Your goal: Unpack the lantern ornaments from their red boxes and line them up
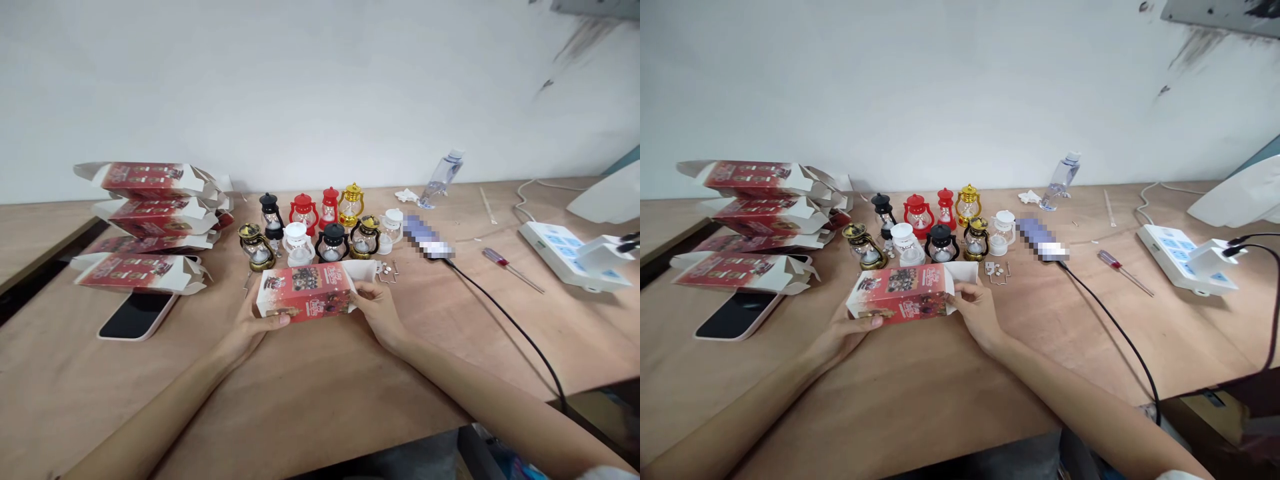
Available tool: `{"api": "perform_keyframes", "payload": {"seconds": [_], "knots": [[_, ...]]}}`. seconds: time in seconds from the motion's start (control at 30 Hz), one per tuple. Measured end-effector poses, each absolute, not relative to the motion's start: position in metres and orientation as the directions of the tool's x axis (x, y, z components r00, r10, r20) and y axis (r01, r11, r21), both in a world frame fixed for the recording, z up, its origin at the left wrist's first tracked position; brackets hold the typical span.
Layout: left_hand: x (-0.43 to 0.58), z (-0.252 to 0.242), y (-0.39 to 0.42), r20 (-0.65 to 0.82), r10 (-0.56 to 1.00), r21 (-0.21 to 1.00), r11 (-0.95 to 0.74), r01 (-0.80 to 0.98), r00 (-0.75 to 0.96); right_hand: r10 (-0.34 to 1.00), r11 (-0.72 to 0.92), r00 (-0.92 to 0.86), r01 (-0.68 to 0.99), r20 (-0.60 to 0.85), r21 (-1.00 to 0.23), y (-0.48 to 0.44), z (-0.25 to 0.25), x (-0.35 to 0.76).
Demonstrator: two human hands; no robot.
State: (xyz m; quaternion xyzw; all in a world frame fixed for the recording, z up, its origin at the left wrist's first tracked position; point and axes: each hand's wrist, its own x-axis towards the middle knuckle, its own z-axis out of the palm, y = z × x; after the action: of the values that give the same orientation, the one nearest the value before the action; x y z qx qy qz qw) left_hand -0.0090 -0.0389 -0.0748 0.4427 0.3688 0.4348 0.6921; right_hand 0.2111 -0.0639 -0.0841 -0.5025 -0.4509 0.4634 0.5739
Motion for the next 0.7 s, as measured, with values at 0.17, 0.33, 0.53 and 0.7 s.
{"api": "perform_keyframes", "payload": {"seconds": [0.17,0.33,0.53,0.7], "knots": [[-0.006,-0.067,-0.040,-0.118,0.937,0.949,0.204,-0.241,0.328,0.986,0.026,0.169,-0.078,0.013,-0.997,-0.063,-0.083,0.216],[-0.006,-0.069,-0.038,-0.102,0.939,0.942,0.197,-0.273,0.328,0.939,0.159,0.312,-0.020,0.145,-0.987,-0.063,-0.073,0.242],[-0.007,-0.072,-0.037,-0.088,0.944,0.900,0.212,-0.381,0.317,0.909,0.157,0.395,-0.019,0.136,-0.987,-0.070,-0.044,0.291],[-0.005,-0.069,-0.038,-0.079,0.950,0.865,0.216,-0.453,0.302,0.876,0.087,0.466,0.097,0.123,-0.991,-0.076,-0.014,0.338]]}}
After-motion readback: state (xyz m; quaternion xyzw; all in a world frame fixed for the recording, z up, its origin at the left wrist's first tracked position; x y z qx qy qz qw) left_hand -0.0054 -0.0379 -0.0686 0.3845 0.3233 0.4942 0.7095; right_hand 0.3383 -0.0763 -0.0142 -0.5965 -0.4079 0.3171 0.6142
